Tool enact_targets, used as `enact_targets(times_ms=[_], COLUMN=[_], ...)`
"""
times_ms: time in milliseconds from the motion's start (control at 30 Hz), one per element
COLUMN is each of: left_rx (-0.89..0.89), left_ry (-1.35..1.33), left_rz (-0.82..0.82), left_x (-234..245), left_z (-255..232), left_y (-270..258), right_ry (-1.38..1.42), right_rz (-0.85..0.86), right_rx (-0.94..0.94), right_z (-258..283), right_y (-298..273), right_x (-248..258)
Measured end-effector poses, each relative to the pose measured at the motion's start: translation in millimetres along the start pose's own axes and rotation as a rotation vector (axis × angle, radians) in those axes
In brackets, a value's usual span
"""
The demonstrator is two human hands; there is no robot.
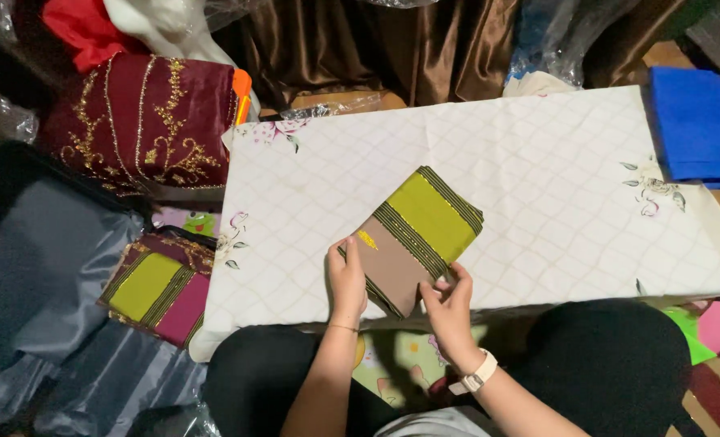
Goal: Folding a piece of traditional striped fabric into a neat rectangle
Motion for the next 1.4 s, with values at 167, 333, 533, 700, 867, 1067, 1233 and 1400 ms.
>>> enact_targets(times_ms=[167, 333, 533, 700, 867, 1067, 1233, 1400], left_rx=[0.093, 0.127, 0.245, 0.279, 0.315, 0.309, 0.262, 0.2], left_ry=[-0.097, -0.192, -0.079, 0.008, -0.12, -0.253, -0.052, -0.063], left_rz=[0.057, 0.079, 0.253, 0.258, 0.326, 0.35, 0.281, 0.279], left_x=[-9.0, -6.9, -0.3, 0.5, -11.8, -19.2, -21.3, -31.7], left_z=[-13.2, 18.2, 3.2, 20.8, -22.8, -38.6, -32.4, 68.2], left_y=[-23.1, -7.1, -22.1, -22.7, -60.6, -78.8, -87.7, -6.7], right_ry=[0.344, 0.529, 0.478, 0.437, 0.504, 0.904, 0.724, 0.806], right_rz=[0.025, 0.03, 0.115, 0.158, 0.294, 0.092, 0.142, 0.1], right_rx=[-0.429, -0.412, -0.415, -0.437, -0.393, -0.594, -0.48, -0.499], right_z=[69.7, 50.6, 80.8, 101.2, 41.9, 21.6, 19.3, -28.0], right_y=[-9.0, 7.3, 14.4, 16.8, 27.7, -3.3, -10.7, -18.7], right_x=[-2.7, -1.9, 12.4, 22.5, 31.2, 19.7, 5.9, -5.6])
Point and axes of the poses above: each hand's wrist, its own y-axis towards the middle knuckle, its own x-axis out of the back of the hand, z = x × y, the point moved 4 cm from there along y, towards the middle knuckle, and after that the axes turned 7 degrees about x, right-handed, at the moved point
